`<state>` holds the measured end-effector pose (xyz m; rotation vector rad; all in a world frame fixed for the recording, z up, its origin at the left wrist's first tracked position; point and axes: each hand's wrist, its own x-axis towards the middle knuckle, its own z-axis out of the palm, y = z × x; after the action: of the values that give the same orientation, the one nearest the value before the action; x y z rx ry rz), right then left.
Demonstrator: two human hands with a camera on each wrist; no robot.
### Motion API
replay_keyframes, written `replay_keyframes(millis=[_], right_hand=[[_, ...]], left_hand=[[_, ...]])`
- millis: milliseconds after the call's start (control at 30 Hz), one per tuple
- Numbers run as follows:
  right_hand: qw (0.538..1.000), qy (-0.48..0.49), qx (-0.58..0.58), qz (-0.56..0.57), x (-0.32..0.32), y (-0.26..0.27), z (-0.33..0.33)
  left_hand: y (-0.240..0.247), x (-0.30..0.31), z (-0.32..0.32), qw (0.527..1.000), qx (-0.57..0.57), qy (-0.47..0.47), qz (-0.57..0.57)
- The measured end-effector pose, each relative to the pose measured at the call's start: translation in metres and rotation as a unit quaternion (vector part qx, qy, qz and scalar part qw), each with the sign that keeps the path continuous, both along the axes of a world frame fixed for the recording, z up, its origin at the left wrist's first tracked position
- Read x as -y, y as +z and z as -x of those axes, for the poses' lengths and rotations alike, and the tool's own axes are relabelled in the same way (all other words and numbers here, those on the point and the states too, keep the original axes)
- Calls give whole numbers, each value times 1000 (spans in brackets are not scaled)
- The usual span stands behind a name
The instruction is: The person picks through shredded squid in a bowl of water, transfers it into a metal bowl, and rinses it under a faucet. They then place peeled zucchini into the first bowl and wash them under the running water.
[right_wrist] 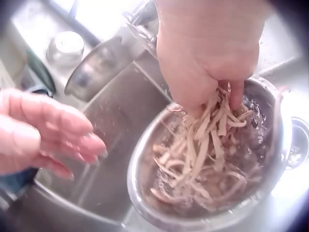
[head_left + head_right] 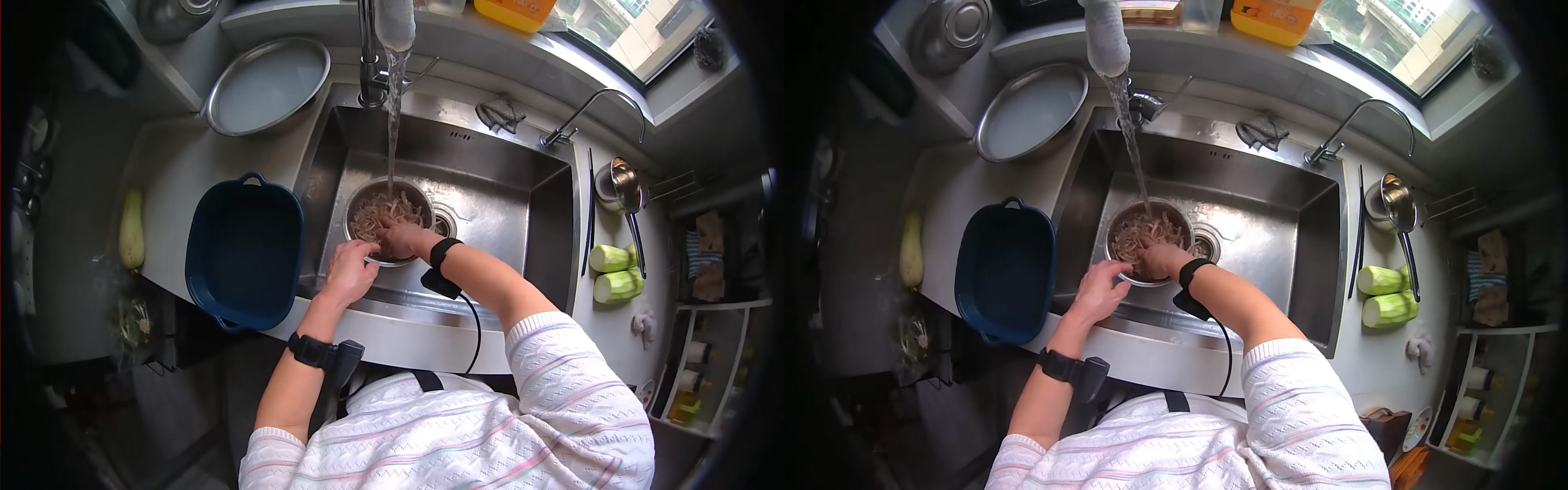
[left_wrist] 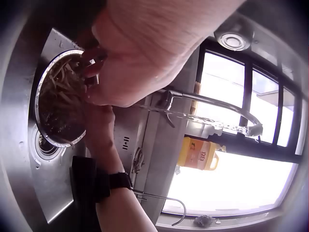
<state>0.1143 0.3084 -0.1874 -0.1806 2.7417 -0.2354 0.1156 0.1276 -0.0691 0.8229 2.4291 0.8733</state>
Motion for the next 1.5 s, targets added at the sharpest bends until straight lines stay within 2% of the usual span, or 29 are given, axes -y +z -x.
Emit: replay_keyframes(millis=[67,100,167,200,267,333,433,467,500,600,700,733,767,833,900,933,967,1033,1067,1100,1167,1200,1233,1267,1300,1333,1367,1433,1500], right_hand=[[983,-19,169,71,-7,39,8],[983,-17,170,70,-9,30,7],[990,-95,92,52,-13,5,5],[993,-42,108,18,-6,10,-3],[987,-19,153,37,-4,34,-3],[978,5,200,59,-2,33,-3],[991,-95,97,21,5,19,-1],[989,-11,147,14,10,15,-1],[989,-10,149,13,5,14,-1],[992,-13,115,52,-18,17,5],[993,-48,4,108,-32,24,7],[989,-95,-21,111,-36,45,3],[989,-93,-19,109,-38,46,5],[982,-149,62,97,-43,45,12],[990,-7,79,117,-24,26,0],[985,87,59,134,-21,-2,-3],[985,88,60,134,-19,-8,-2],[989,-38,72,120,-8,-1,2],[996,-12,71,45,-3,4,5],[997,-14,68,43,-4,14,12],[978,87,141,127,-14,37,33],[984,37,108,138,-24,57,41],[982,32,15,185,-40,78,44],[975,-61,-50,207,-66,59,60],[949,-177,8,260,-78,90,67],[866,-303,15,397,-95,102,72],[822,-349,-18,449,-111,113,78],[820,-357,-114,431,-131,130,95],[826,-297,-210,431,-146,132,116]], left_hand=[[4,4,-2,1000,-5,-3,-4],[4,6,-4,1000,-4,-1,-4],[3,10,-8,999,-16,8,-30],[3,11,-10,999,-14,11,-30],[3,13,-12,998,-26,9,-47],[4,14,-13,999,-20,15,-39],[3,15,-14,999,-19,25,-38],[1,16,-13,998,-22,27,-44],[1,17,-14,998,-24,29,-52],[6,24,-15,998,-29,30,-57],[12,31,-20,995,-15,62,-78],[11,32,-21,995,-13,64,-79],[10,33,-22,995,-21,62,-78],[10,34,-23,995,-29,59,-75],[11,30,-26,993,-42,45,-102],[13,29,-27,993,-42,45,-102],[17,28,-29,993,-21,47,-102],[20,30,-31,994,-2,48,-101],[20,31,-32,993,-20,42,-104],[21,33,-33,993,-38,34,-108],[28,35,-35,992,-23,40,-114],[31,35,-36,992,-4,53,-117],[33,35,-36,991,-5,54,-123],[35,37,-36,989,14,64,-129],[36,39,-37,988,34,74,-135],[37,41,-37,987,35,75,-136],[39,42,-37,987,30,72,-139],[43,46,-39,987,28,74,-139],[51,52,-40,987,18,66,-143]])
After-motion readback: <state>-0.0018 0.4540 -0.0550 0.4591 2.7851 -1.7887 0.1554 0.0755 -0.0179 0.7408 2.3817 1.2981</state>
